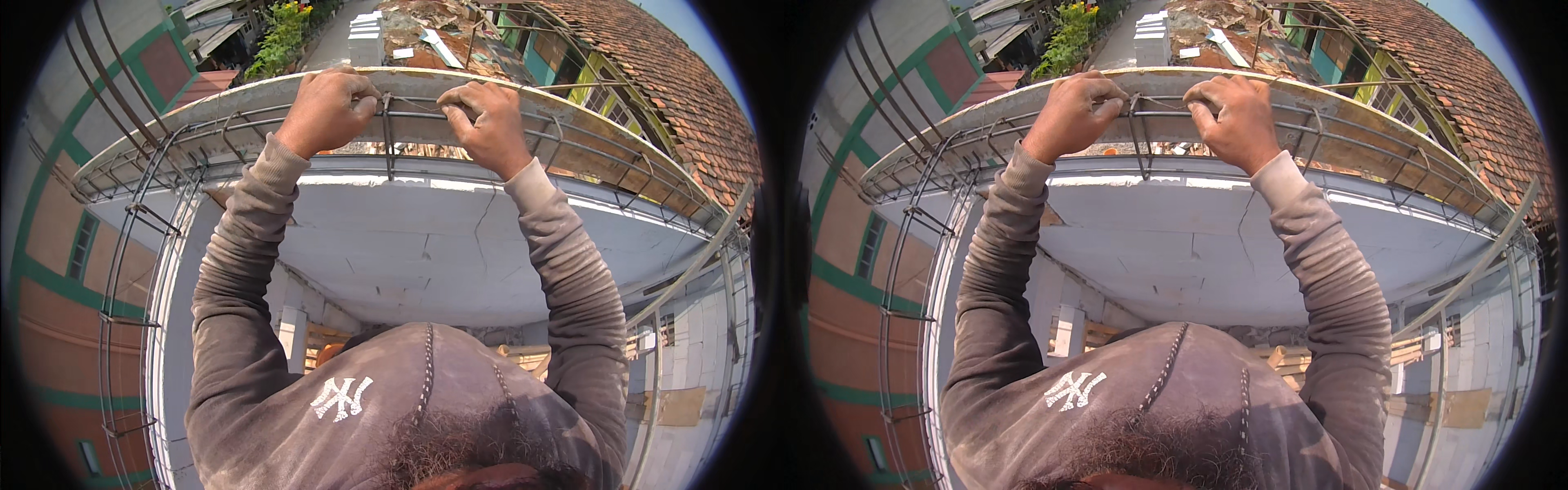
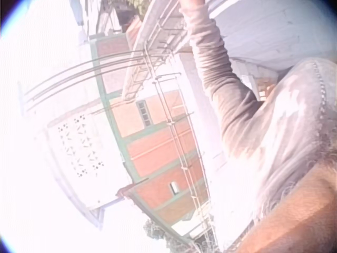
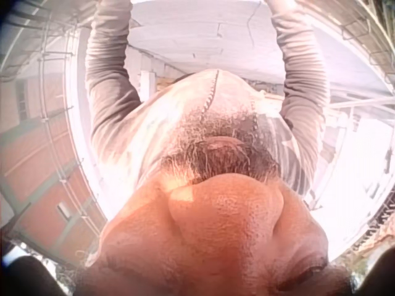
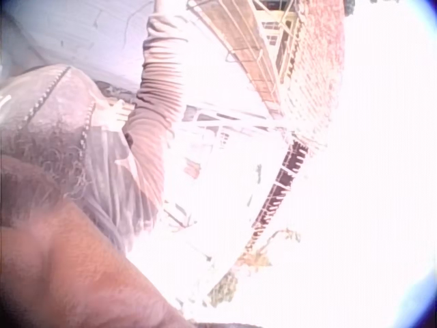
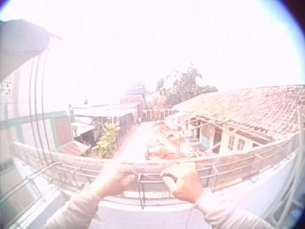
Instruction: The person lifts a concrete panel and positions it on a metal frame at a construction site. They secure the panel to the rebar by twisting thin wire around the frame and through the panel by hand.
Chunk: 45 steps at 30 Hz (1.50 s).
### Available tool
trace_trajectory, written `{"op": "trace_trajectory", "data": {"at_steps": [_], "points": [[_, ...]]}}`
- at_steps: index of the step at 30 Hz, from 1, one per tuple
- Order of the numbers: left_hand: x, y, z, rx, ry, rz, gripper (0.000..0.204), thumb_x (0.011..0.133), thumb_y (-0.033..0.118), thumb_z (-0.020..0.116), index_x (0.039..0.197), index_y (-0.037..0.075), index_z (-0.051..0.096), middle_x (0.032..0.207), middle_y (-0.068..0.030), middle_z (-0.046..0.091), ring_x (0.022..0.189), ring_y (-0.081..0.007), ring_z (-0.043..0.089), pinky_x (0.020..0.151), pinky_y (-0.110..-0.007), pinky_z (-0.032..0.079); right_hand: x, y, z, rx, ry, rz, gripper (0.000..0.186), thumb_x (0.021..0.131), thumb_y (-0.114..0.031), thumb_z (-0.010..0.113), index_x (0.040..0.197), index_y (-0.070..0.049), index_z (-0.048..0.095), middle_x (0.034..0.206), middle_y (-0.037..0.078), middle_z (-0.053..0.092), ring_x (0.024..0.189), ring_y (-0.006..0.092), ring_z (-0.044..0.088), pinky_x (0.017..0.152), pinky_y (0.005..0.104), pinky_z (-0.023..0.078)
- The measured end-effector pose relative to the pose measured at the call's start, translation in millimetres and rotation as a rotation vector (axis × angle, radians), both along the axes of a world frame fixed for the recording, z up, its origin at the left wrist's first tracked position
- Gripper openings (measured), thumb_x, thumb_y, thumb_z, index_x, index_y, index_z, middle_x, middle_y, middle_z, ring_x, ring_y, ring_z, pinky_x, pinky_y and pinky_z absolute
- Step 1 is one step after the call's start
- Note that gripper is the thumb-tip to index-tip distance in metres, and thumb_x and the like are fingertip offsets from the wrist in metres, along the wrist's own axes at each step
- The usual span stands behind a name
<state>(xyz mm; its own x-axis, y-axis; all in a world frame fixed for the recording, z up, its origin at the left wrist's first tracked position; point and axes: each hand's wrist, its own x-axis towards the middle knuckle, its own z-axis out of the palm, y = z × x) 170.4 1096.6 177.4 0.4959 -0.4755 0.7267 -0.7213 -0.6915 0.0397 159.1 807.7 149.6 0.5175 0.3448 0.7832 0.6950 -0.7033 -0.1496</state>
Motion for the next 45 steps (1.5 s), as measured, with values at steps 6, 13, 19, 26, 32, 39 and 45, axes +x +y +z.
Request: {"op": "trace_trajectory", "data": {"at_steps": [6,13,19,26,32,39,45], "points": [[-16,-31,9,-0.08,0.347,0.216,0.044,0.094,0.042,0.077,0.083,-0.001,0.078,0.074,-0.0202,0.073,0.072,-0.0378,0.074,0.071,-0.047,0.06,-1,-5,-3,0.015,-0.045,0.004,0.012,0.096,-0.025,0.072,0.099,-0.018,0.08,0.098,-0.003,0.075,0.1,0.0214,0.065,0.102,0.0401,0.039],[-17,-56,-14,-0.442,0.266,0.309,0.043,0.09,0.038,0.084,0.098,-0.003,0.072,0.075,-0.0172,0.075,0.075,-0.0358,0.077,0.073,-0.046,0.06,-2,-5,-10,-0.022,-0.248,0.039,0.018,0.092,-0.027,0.078,0.104,-0.013,0.082,0.102,0.002,0.076,0.103,0.0248,0.066,0.104,0.0429,0.043],[-13,-48,-23,-0.473,0.351,0.304,0.031,0.093,0.025,0.081,0.106,-0.002,0.073,0.089,-0.0169,0.08,0.082,-0.0269,0.079,0.077,-0.037,0.06,0,4,-8,-0.059,-0.186,0.048,0.021,0.092,-0.027,0.079,0.107,-0.013,0.082,0.106,0.002,0.077,0.104,0.0242,0.066,0.104,0.0426,0.044],[-16,-59,-40,-0.453,0.113,0.273,0.031,0.094,0.027,0.075,0.105,-0.001,0.067,0.071,-0.0163,0.071,0.074,-0.0385,0.073,0.078,-0.049,0.055,-13,0,-2,-0.143,-0.236,-0.003,0.036,0.089,-0.029,0.082,0.122,-0.016,0.078,0.118,0.003,0.075,0.116,0.0239,0.066,0.116,0.0477,0.038],[-14,-59,-55,-0.407,-0.04,0.233,0.02,0.101,0.025,0.067,0.104,0.005,0.068,0.074,-0.0112,0.072,0.073,-0.034,0.071,0.089,-0.045,0.045,-13,4,1,-0.152,-0.268,-0.033,0.043,0.089,-0.034,0.082,0.128,-0.017,0.076,0.126,0.003,0.072,0.123,0.0234,0.064,0.12,0.0494,0.034],[-9,-72,-58,-0.322,-0.187,0.324,0.019,0.105,0.026,0.063,0.11,0.009,0.071,0.088,-0.0091,0.074,0.087,-0.0301,0.07,0.096,-0.042,0.042,-3,-17,6,-0.123,-0.299,0.037,0.055,0.088,-0.048,0.08,0.133,-0.017,0.073,0.129,0.006,0.069,0.128,0.0252,0.059,0.123,0.0535,0.03],[-4,-67,-64,-0.313,-0.154,0.331,0.029,0.109,0.028,0.057,0.119,0.006,0.072,0.101,-0.0102,0.077,0.093,-0.03,0.069,0.093,-0.041,0.045,-50,-92,-5,0.065,-0.269,0.05,0.054,0.094,-0.047,0.076,0.136,-0.015,0.071,0.136,0.012,0.062,0.133,0.0331,0.055,0.122,0.0584,0.034]]}}
